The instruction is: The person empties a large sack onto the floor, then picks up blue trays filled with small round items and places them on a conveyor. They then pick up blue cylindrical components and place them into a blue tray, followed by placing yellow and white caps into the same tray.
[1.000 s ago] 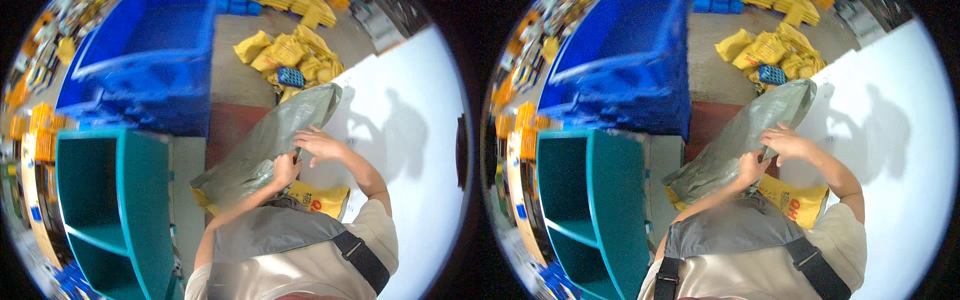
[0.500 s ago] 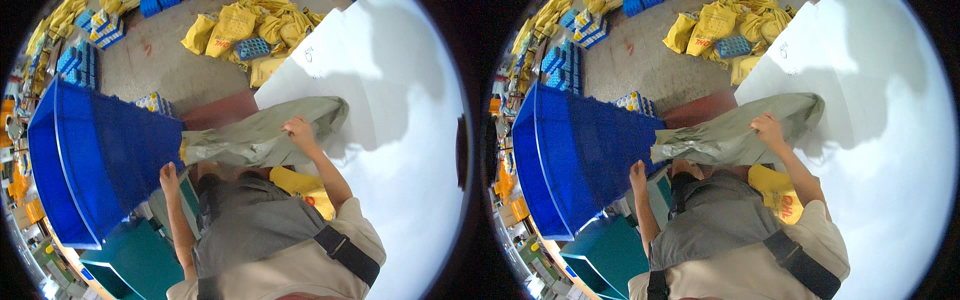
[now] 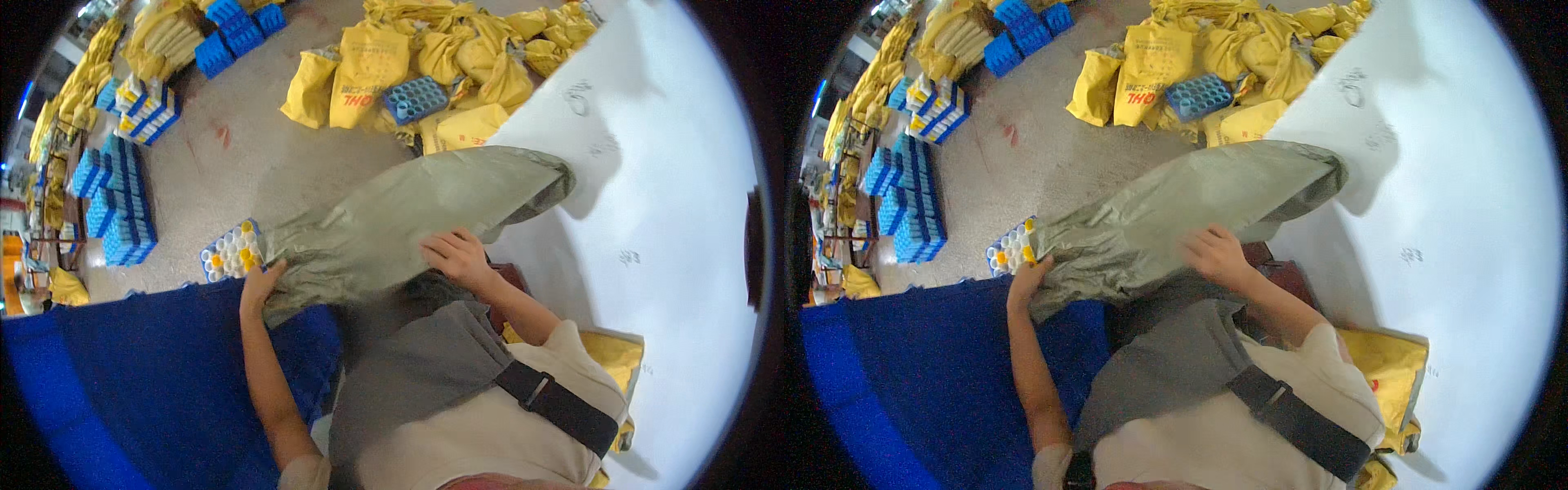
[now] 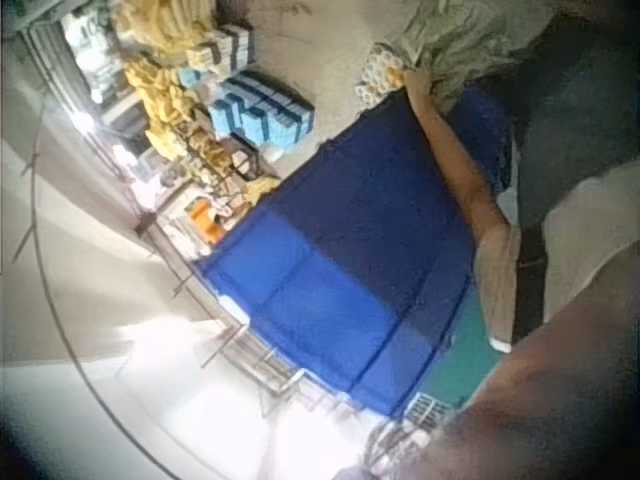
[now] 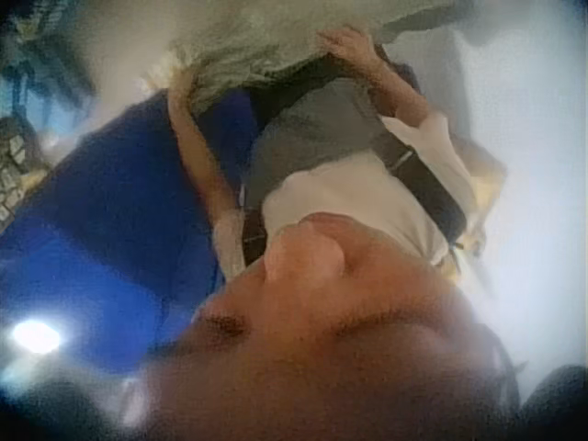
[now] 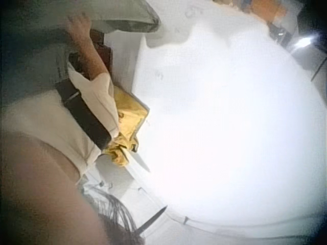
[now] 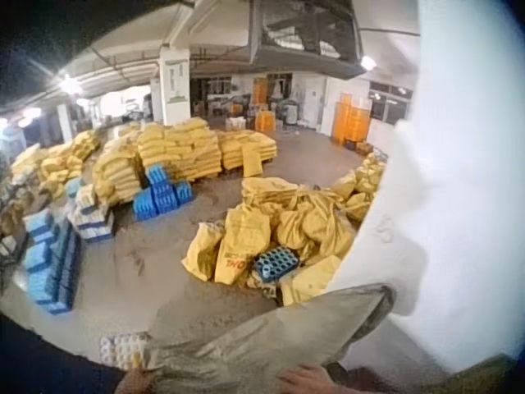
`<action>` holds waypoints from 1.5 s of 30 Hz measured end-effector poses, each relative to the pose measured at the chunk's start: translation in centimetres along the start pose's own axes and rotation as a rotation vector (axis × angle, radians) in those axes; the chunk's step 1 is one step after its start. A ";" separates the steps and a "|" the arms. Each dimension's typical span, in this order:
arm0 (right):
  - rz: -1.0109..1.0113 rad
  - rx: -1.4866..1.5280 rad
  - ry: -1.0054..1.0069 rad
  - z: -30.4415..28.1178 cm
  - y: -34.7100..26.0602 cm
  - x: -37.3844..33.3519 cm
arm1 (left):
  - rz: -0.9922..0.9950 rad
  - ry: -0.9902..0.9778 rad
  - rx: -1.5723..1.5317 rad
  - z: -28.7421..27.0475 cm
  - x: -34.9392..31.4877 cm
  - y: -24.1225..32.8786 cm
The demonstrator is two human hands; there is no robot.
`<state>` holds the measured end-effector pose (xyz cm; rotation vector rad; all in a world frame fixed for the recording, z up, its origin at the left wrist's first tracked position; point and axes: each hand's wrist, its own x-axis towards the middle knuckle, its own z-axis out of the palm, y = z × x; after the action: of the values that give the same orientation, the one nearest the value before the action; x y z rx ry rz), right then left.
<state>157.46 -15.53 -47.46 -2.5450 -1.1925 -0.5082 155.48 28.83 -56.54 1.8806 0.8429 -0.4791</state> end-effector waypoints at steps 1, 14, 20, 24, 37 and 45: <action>-0.017 0.008 -0.015 3.1 1.2 1.4 | -0.055 -0.100 -0.113 0.2 3.2 -1.7; 0.334 -0.102 -0.227 35.3 23.5 21.1 | 0.653 0.147 -0.263 -12.0 36.0 16.6; 0.666 -0.120 -0.220 41.4 34.0 33.2 | 0.814 0.114 -0.157 -20.0 43.1 27.2; 0.390 0.434 -0.385 50.8 37.3 49.2 | 0.910 0.098 0.053 -26.3 54.3 32.8; 0.608 0.811 -0.095 86.1 40.7 101.7 | 1.470 0.207 0.201 -46.6 93.1 57.7; 1.093 1.500 0.422 95.3 59.3 126.4 | 1.614 0.643 -0.212 -61.7 110.8 55.8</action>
<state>297.41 71.44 -85.10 -1.2463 0.1823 0.1507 269.55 106.80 -66.21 1.8782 -0.4218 1.1777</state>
